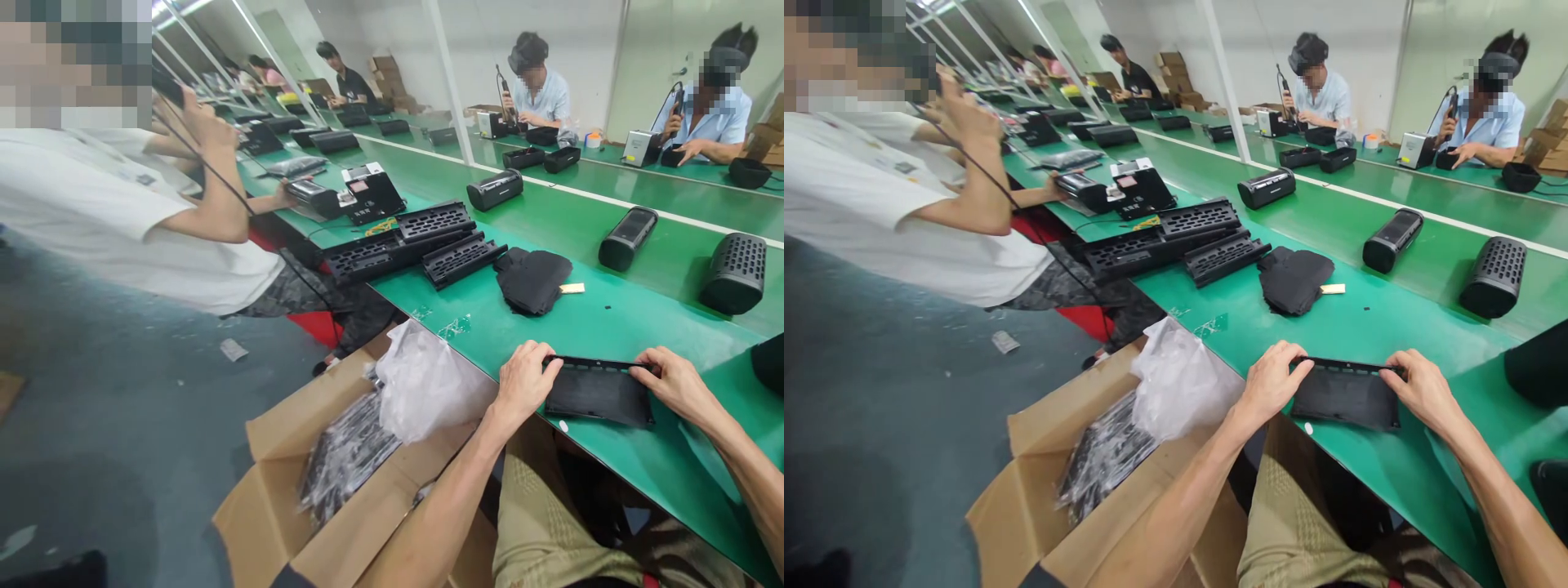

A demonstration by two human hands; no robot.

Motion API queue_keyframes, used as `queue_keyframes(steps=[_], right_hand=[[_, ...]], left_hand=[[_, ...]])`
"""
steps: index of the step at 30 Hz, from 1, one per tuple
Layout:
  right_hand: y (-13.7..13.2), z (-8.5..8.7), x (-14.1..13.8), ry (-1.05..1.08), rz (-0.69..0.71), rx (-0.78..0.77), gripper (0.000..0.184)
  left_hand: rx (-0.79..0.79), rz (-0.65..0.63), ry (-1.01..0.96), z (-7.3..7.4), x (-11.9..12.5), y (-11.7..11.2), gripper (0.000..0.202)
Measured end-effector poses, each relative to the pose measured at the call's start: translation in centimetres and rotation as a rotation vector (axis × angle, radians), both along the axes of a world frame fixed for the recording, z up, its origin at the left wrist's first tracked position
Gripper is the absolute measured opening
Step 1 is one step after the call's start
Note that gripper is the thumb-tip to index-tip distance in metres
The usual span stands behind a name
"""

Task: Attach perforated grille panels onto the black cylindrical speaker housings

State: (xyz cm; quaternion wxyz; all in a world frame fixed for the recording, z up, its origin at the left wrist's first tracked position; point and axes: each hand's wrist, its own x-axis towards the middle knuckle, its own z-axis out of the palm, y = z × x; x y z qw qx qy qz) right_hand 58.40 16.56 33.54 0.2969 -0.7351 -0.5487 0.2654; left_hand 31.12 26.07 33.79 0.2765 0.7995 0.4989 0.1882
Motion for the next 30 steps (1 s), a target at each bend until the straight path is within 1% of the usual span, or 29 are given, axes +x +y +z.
queue_keyframes(steps=[2,3,4,7,8,10,12,13,17,23,28,30], right_hand=[[-0.5,0.5,-0.2,0.121,0.020,-0.007,0.035],[-0.8,0.8,-0.4,0.190,0.027,-0.014,0.041],[-1.1,1.1,-0.7,0.260,0.027,-0.022,0.046],[-2.5,2.1,-1.6,0.426,-0.001,-0.032,0.057],[-3.0,2.3,-1.9,0.495,-0.015,-0.028,0.059],[-4.1,2.7,-2.6,0.658,-0.049,-0.022,0.064],[-5.0,2.8,-3.1,0.794,-0.083,-0.030,0.068],[-5.3,2.7,-3.3,0.825,-0.098,-0.037,0.066],[-5.9,2.2,-3.2,0.829,-0.135,-0.041,0.056],[-6.5,2.0,-2.8,0.879,-0.147,-0.044,0.059],[-7.0,1.7,-2.8,0.936,-0.160,-0.044,0.051],[-7.0,1.7,-2.8,0.931,-0.172,-0.038,0.051]], left_hand=[[-0.042,-0.030,-0.090,0.4,-0.5,-0.2,0.011],[-0.113,-0.045,-0.176,0.7,-0.8,-0.5,0.014],[-0.224,-0.058,-0.284,0.9,-1.1,-0.8,0.019],[-0.622,-0.061,-0.623,1.4,-1.9,-2.3,0.040],[-0.708,-0.053,-0.695,1.4,-2.1,-2.8,0.047],[-0.787,-0.022,-0.801,1.5,-2.5,-3.8,0.057],[-0.821,-0.002,-0.862,1.6,-2.8,-4.6,0.061],[-0.831,0.003,-0.876,1.6,-2.9,-4.9,0.062],[-0.825,0.004,-0.893,1.5,-3.0,-5.9,0.064],[-0.833,0.026,-0.881,0.8,-3.0,-6.5,0.064],[-0.812,0.017,-0.869,0.6,-2.7,-6.6,0.063],[-0.797,0.014,-0.865,0.5,-2.6,-6.6,0.064]])
